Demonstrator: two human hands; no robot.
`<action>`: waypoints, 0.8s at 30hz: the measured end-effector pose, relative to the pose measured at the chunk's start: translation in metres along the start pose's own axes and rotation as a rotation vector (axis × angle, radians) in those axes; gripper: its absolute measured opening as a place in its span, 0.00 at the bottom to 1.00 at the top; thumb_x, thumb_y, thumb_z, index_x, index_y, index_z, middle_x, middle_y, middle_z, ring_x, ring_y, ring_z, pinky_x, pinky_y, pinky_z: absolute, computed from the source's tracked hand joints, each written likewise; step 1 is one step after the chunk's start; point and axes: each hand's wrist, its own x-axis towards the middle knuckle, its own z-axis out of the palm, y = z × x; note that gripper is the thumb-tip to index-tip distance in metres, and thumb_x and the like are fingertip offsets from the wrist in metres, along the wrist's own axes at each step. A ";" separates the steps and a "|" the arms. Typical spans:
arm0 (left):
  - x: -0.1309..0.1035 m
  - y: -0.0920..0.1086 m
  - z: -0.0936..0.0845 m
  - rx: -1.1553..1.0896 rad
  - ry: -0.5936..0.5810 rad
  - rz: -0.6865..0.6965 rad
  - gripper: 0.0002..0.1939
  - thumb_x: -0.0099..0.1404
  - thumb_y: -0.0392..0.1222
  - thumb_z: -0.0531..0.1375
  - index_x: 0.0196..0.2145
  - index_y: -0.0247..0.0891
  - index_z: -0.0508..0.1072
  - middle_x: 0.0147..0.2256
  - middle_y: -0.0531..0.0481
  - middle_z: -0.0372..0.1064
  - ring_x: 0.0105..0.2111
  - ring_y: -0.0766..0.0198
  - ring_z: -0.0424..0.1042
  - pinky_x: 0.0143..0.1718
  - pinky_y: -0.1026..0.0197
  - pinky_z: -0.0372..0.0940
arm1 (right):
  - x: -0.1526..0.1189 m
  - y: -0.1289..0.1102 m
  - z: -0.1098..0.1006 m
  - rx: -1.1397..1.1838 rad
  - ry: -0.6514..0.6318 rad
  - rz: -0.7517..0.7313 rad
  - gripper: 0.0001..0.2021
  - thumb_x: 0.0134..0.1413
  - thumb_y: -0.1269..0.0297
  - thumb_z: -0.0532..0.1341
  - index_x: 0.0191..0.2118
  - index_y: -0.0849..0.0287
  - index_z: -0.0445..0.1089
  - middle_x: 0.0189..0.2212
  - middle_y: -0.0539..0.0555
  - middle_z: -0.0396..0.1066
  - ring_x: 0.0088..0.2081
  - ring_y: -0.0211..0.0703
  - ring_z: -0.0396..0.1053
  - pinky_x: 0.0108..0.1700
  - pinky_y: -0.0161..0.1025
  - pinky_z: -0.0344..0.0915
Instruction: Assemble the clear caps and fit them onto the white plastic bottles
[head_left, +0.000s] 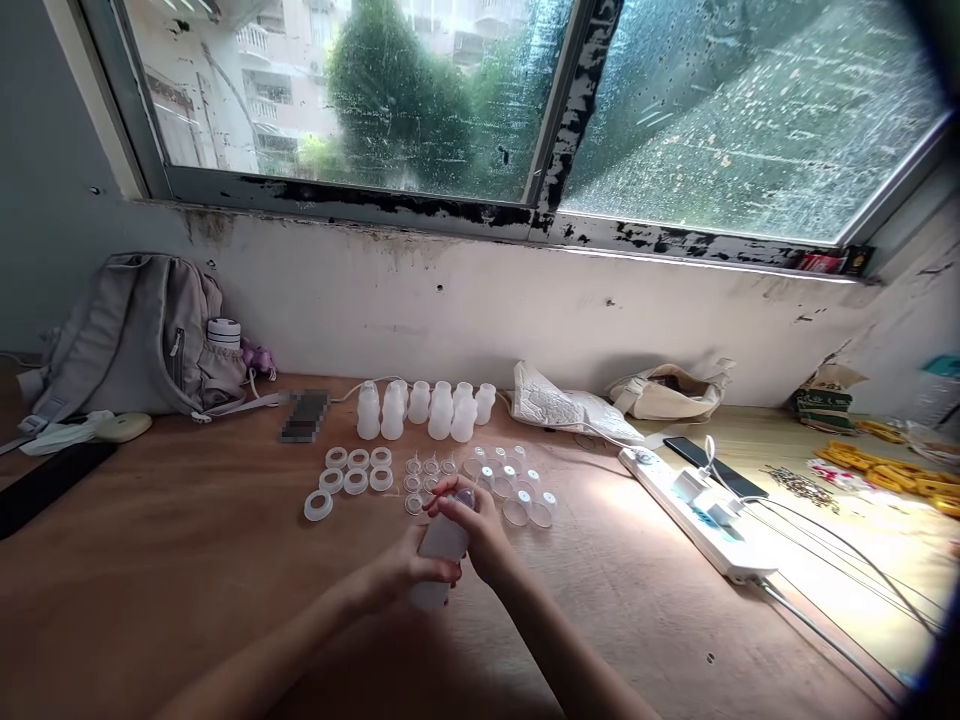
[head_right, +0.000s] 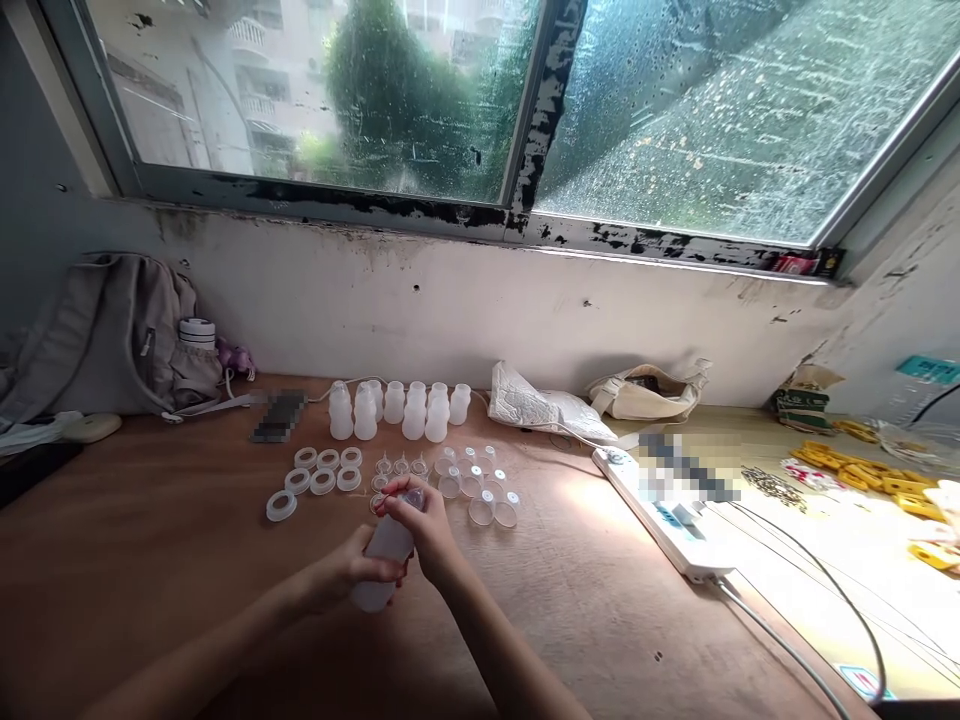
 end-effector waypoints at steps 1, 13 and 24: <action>0.004 -0.001 -0.001 0.100 0.050 0.047 0.08 0.47 0.37 0.59 0.27 0.33 0.65 0.23 0.54 0.60 0.22 0.70 0.59 0.21 0.66 0.55 | 0.001 0.001 0.001 -0.033 0.036 -0.019 0.07 0.40 0.65 0.62 0.29 0.60 0.66 0.23 0.51 0.69 0.27 0.40 0.67 0.29 0.34 0.61; 0.013 0.008 -0.030 0.886 0.574 0.255 0.17 0.51 0.49 0.58 0.36 0.36 0.65 0.30 0.48 0.67 0.30 0.60 0.66 0.29 0.61 0.60 | 0.038 -0.013 -0.043 -0.828 0.099 -0.355 0.14 0.51 0.56 0.54 0.42 0.57 0.64 0.41 0.55 0.67 0.43 0.46 0.63 0.44 0.43 0.58; 0.006 -0.006 -0.057 0.899 0.676 0.388 0.16 0.56 0.44 0.55 0.43 0.38 0.62 0.41 0.46 0.63 0.42 0.58 0.64 0.42 0.57 0.61 | 0.034 0.022 -0.106 -1.588 0.118 -0.323 0.11 0.48 0.68 0.56 0.39 0.52 0.67 0.45 0.55 0.66 0.51 0.56 0.55 0.50 0.59 0.43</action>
